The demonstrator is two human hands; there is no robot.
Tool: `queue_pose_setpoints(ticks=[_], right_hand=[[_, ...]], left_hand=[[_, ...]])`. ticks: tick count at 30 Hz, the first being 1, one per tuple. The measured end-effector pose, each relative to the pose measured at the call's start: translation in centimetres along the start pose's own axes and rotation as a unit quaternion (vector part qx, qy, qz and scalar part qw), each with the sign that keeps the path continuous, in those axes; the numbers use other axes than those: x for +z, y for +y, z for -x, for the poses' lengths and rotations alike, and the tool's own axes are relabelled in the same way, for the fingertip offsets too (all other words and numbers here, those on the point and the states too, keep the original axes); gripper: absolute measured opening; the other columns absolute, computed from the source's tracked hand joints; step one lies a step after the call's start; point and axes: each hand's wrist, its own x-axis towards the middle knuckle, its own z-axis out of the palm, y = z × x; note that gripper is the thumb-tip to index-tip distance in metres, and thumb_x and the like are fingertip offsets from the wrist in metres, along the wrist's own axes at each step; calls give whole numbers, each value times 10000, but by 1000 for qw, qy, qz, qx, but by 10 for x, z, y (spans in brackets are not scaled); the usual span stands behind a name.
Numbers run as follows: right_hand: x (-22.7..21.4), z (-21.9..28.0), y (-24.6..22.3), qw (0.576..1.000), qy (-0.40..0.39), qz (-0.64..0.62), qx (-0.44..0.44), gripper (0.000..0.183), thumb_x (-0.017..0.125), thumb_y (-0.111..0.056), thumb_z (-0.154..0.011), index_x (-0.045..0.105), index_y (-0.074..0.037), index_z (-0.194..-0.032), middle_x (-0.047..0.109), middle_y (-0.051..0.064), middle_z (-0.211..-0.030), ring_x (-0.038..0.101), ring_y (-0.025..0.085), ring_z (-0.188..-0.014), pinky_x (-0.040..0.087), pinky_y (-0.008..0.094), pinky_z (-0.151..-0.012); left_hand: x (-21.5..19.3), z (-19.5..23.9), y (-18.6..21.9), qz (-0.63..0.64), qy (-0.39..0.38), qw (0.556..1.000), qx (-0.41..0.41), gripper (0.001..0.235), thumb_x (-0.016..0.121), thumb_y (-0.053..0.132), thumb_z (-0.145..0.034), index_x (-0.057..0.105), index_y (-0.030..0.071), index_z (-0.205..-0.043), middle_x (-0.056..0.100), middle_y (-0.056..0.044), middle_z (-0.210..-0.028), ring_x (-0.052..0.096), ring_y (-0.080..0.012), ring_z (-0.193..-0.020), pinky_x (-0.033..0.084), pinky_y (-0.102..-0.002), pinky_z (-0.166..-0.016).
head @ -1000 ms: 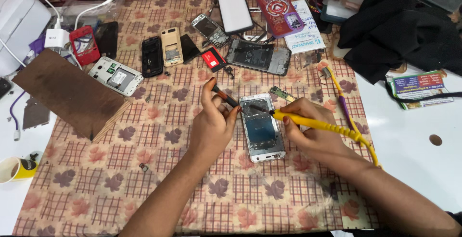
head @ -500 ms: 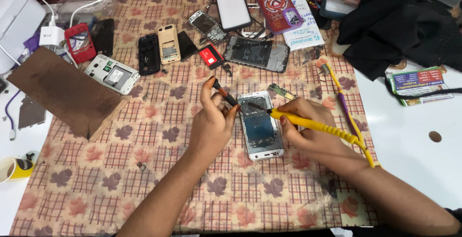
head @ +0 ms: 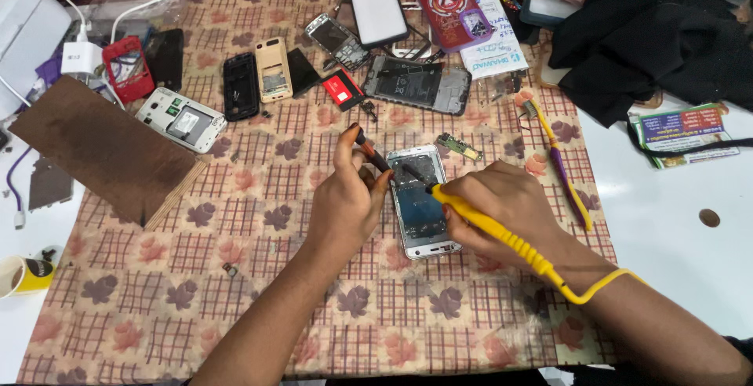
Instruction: The person uses a soldering iron and tweezers to work on the internal components of a disassembled white smartphone. The person repeatedly applies the soldering iron to the phone's motherboard while holding the device steady with the other hand.
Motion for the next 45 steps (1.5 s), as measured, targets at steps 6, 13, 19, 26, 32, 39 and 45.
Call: queue_pose_setpoints(ticks=[6,13,19,26,32,39,45], right_hand=[[-10,-9,-14,996,-32,70,-46,270,786,-137,-727,647,-67,-948,665,67,-731,666,265,-654,530,393,-652],[0,-2,-7,1000,-4,25,-12,238,761,-136,-787,634,-56,-972,688,86,-772,666,271,-679,541,397,-669],[-2,0,-2,999,-6,-13,49,231,746,-159,-811,631,-76,-993,698,76,-766,667,278,-664,524,409,-639],[-16,-13,-10,987,-69,-45,138,228,739,-163,-803,639,-73,-987,708,57,-691,694,227,-601,528,370,-570],[-26,-15,-39,921,-137,-103,351,228,693,-248,-886,652,-134,-1079,724,49,-696,720,208,-522,558,350,-517],[-21,-9,-41,951,-63,-116,280,207,697,-165,-865,693,-89,-1058,733,65,-823,711,190,-609,554,324,-553],[-18,-16,-21,937,-60,-109,327,195,712,-160,-836,750,-67,-1003,789,70,-803,718,151,-602,541,291,-560]], left_hand=[[4,-1,0,-3,21,1000,-12,813,727,170,-956,165,-12,-1514,751,-188,-1061,761,-322,-804,606,-419,-673],[2,-2,1,-7,17,1000,-6,794,733,167,-955,185,-22,-1497,748,-181,-1090,759,-321,-789,608,-413,-662],[-6,-1,5,-11,14,999,28,764,705,131,-975,183,-66,-1497,725,-202,-1100,758,-329,-804,609,-405,-672],[-7,-3,8,-5,17,1000,21,747,693,129,-973,194,-68,-1491,727,-204,-1100,755,-332,-799,603,-415,-673],[-7,-4,9,-8,5,1000,2,749,702,127,-956,206,-48,-1489,735,-184,-1064,756,-314,-761,606,-408,-643],[-7,-2,9,-9,15,1000,4,756,712,123,-954,207,-36,-1494,746,-169,-1018,758,-315,-762,610,-405,-643],[-7,-3,8,11,27,1000,9,766,713,124,-950,203,-30,-1501,755,-162,-1045,758,-323,-772,600,-417,-649]])
